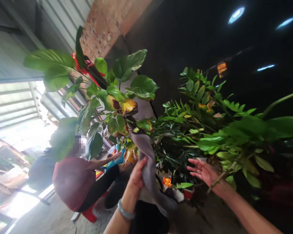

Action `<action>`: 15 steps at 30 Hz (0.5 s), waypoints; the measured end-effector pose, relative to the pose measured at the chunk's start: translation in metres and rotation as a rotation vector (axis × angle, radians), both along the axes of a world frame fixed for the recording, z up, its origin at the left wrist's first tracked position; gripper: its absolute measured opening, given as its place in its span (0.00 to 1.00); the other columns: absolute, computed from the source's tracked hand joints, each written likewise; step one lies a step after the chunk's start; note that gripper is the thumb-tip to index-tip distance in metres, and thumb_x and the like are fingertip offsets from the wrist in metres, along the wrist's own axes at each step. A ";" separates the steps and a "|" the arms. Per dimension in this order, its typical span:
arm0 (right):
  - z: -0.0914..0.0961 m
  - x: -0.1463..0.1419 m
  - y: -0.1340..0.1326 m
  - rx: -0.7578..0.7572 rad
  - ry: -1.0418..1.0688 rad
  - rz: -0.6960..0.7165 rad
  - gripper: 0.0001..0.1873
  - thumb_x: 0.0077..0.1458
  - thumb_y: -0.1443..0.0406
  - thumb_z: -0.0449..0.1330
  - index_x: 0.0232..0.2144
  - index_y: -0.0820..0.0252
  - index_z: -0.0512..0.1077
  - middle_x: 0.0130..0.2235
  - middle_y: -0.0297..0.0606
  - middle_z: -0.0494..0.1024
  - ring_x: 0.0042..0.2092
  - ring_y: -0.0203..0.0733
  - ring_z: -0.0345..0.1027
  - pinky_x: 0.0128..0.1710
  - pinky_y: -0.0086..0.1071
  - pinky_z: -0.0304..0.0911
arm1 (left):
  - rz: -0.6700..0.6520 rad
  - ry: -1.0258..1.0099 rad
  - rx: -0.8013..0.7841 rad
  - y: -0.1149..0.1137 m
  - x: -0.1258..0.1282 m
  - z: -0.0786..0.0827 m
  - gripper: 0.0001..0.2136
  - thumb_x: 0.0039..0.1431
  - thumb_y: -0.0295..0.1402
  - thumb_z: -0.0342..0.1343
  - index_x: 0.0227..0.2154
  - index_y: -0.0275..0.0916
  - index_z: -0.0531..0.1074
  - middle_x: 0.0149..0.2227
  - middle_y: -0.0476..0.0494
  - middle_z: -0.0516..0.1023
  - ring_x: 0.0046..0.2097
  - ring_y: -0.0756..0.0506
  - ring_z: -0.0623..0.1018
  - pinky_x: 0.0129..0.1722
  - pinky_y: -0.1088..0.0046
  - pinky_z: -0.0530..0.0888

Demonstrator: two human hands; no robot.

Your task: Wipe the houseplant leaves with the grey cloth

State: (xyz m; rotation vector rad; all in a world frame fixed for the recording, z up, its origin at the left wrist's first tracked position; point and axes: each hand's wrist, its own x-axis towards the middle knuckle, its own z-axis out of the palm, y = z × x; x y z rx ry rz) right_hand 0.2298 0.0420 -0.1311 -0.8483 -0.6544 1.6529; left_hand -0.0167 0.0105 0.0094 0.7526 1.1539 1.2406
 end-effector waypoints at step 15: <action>-0.007 0.004 0.005 -0.047 0.028 0.053 0.12 0.46 0.57 0.61 0.32 0.55 0.79 0.58 0.46 0.74 0.52 0.63 0.73 0.50 0.55 0.68 | 0.303 -0.131 -0.055 0.014 -0.015 0.013 0.05 0.50 0.32 0.62 0.25 0.36 0.74 0.19 0.48 0.76 0.22 0.48 0.74 0.30 0.72 0.74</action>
